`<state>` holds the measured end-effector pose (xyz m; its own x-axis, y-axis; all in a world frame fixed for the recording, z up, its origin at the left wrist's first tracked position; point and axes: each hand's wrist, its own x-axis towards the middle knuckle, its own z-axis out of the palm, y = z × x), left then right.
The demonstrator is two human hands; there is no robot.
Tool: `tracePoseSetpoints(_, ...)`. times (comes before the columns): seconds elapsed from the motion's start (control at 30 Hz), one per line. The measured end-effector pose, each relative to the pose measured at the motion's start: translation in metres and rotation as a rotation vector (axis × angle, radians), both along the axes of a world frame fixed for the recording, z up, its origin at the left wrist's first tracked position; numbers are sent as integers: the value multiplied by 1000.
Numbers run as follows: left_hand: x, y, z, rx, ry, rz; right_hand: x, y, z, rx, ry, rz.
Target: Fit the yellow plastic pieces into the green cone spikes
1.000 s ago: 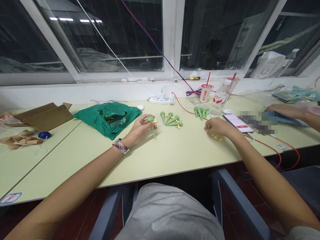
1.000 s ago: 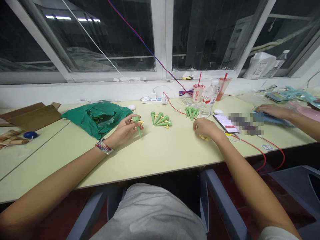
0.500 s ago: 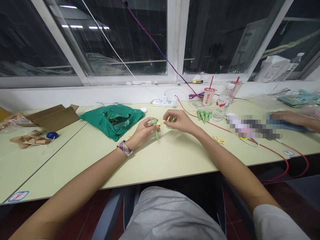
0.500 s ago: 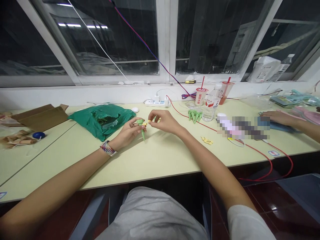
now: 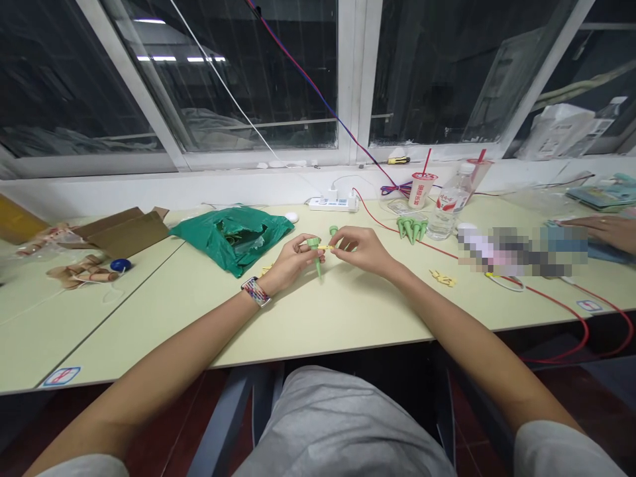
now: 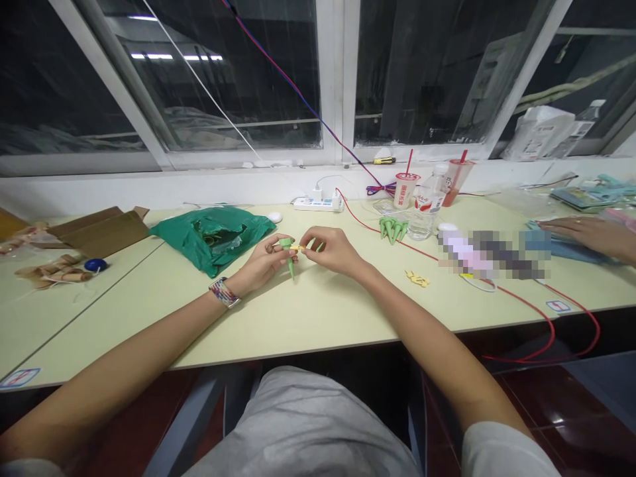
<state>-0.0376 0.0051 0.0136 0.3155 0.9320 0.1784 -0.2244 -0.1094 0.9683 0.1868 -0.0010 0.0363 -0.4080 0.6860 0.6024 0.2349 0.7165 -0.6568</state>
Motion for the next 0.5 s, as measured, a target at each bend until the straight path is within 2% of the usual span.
tracePoseSetpoints(0.17,3,-3,3,2,-25,-40,-3,-4,-3,-3,34,-20)
tracePoseSetpoints(0.33,1,-1,-1,6,-8,-54,-5,0,-12,22,-14,-52)
tracePoseSetpoints(0.5,-1,-1,-3,55,79,-47,-7,3,-17,-84,-136,-72)
